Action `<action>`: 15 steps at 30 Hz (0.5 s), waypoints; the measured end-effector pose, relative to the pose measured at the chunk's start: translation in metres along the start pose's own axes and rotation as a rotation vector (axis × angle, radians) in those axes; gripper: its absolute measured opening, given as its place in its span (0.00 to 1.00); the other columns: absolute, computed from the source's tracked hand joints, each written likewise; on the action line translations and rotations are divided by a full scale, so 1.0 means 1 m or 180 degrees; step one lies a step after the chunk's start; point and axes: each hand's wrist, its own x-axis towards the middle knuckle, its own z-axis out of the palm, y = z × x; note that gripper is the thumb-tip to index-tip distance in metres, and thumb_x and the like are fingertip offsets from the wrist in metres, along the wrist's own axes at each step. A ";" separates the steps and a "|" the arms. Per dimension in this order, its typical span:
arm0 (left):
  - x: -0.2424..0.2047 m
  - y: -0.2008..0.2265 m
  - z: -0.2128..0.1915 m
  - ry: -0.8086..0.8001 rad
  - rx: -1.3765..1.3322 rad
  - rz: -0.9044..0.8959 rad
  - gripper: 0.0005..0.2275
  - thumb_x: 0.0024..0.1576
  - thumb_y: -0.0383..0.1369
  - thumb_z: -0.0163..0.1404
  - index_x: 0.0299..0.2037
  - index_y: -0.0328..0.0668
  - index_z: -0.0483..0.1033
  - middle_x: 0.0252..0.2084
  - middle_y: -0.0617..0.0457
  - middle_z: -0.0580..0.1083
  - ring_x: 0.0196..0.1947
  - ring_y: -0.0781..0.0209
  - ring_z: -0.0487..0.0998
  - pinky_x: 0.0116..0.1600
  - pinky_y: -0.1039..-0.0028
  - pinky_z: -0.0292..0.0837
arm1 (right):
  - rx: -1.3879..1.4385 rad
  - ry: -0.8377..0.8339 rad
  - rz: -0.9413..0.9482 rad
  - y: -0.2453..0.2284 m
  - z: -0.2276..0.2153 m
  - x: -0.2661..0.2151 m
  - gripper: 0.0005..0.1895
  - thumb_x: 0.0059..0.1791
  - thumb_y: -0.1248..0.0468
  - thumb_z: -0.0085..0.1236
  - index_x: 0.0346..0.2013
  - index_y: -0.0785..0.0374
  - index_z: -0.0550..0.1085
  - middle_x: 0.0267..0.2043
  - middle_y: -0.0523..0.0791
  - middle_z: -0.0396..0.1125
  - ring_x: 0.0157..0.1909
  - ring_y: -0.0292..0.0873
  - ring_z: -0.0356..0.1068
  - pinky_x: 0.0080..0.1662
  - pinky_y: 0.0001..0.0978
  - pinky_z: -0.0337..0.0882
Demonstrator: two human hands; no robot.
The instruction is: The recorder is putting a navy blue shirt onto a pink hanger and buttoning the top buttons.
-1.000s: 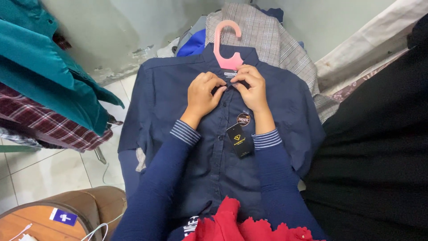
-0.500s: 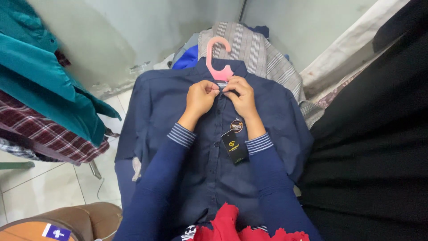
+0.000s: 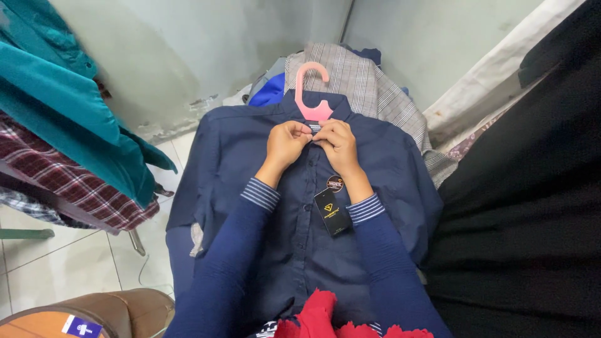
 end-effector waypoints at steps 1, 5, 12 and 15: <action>0.001 -0.002 0.000 -0.0004 -0.0001 0.0010 0.07 0.48 0.31 0.61 0.37 0.51 0.85 0.28 0.60 0.80 0.31 0.72 0.81 0.39 0.82 0.74 | -0.0038 -0.0010 -0.0039 -0.003 0.000 0.000 0.06 0.43 0.70 0.70 0.30 0.55 0.81 0.34 0.42 0.70 0.51 0.49 0.74 0.60 0.44 0.67; 0.006 -0.016 0.003 0.0026 -0.0238 0.0243 0.08 0.48 0.29 0.61 0.37 0.47 0.85 0.28 0.58 0.79 0.28 0.72 0.80 0.36 0.82 0.74 | -0.0232 -0.0030 -0.0172 -0.010 0.000 0.003 0.07 0.43 0.70 0.69 0.30 0.54 0.81 0.34 0.41 0.69 0.50 0.47 0.74 0.57 0.43 0.68; 0.009 -0.021 0.005 -0.0011 -0.0519 0.0377 0.09 0.48 0.24 0.60 0.39 0.39 0.83 0.28 0.52 0.79 0.27 0.69 0.79 0.35 0.80 0.75 | -0.0393 -0.0109 -0.0183 -0.015 0.000 0.006 0.08 0.43 0.69 0.69 0.34 0.55 0.79 0.36 0.42 0.70 0.51 0.49 0.73 0.53 0.43 0.68; 0.012 -0.024 0.006 -0.0039 -0.0615 0.0438 0.09 0.49 0.23 0.59 0.40 0.37 0.83 0.29 0.51 0.79 0.27 0.69 0.79 0.35 0.80 0.76 | -0.0462 -0.0115 -0.0182 -0.015 0.001 0.006 0.07 0.45 0.67 0.68 0.36 0.55 0.79 0.37 0.41 0.71 0.52 0.48 0.73 0.53 0.43 0.68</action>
